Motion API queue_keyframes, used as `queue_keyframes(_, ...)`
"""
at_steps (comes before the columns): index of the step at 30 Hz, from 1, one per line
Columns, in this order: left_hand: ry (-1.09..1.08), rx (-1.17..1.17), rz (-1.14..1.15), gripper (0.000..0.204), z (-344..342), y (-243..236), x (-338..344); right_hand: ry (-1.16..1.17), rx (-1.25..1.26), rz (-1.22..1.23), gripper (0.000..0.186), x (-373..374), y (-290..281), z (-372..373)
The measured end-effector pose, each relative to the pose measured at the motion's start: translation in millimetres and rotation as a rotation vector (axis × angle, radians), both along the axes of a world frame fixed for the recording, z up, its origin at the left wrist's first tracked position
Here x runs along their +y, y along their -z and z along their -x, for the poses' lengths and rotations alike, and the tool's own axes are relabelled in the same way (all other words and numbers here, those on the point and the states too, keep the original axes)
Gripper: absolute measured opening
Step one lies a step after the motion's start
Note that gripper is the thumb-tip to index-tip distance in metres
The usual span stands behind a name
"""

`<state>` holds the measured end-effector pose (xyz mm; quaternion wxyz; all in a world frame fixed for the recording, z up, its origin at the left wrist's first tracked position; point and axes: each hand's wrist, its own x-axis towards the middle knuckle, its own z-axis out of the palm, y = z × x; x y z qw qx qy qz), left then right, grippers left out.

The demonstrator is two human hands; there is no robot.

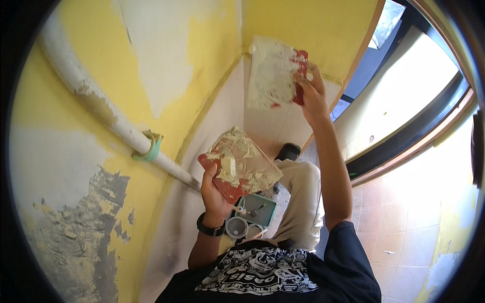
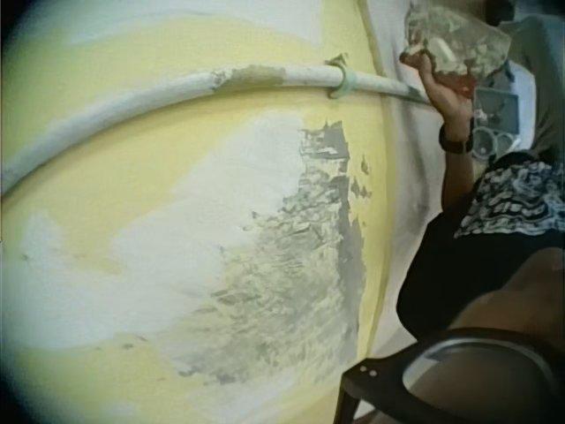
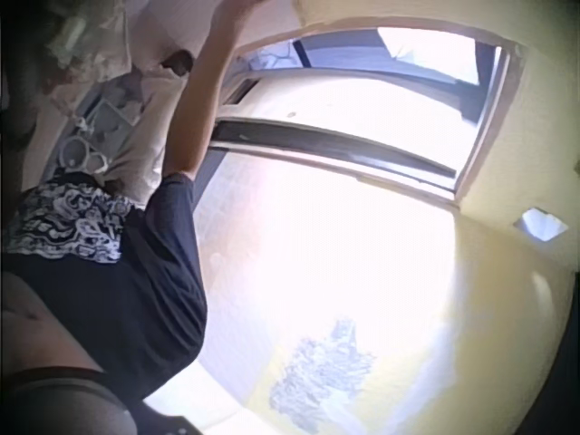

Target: The person applies plaster to a wall using a putty knife and a plastic hawk, scraping and spreading the material across the surface.

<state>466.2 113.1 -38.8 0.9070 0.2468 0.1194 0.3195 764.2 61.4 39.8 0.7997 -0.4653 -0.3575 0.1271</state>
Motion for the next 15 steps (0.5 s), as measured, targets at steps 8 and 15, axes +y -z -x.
queue_keyframes(8, -0.011, 0.065, 0.043, 0.05, 10.1, 7.7, -2.4, 0.54, -0.435, 0.305, 0.043, 113.4, -37.6, -9.6)
queue_keyframes(15, -0.022, 0.134, 0.097, 0.049, 27.6, 30.9, -20.3, 0.757, -0.805, 0.325, 0.057, 155.6, -2.9, 16.7)
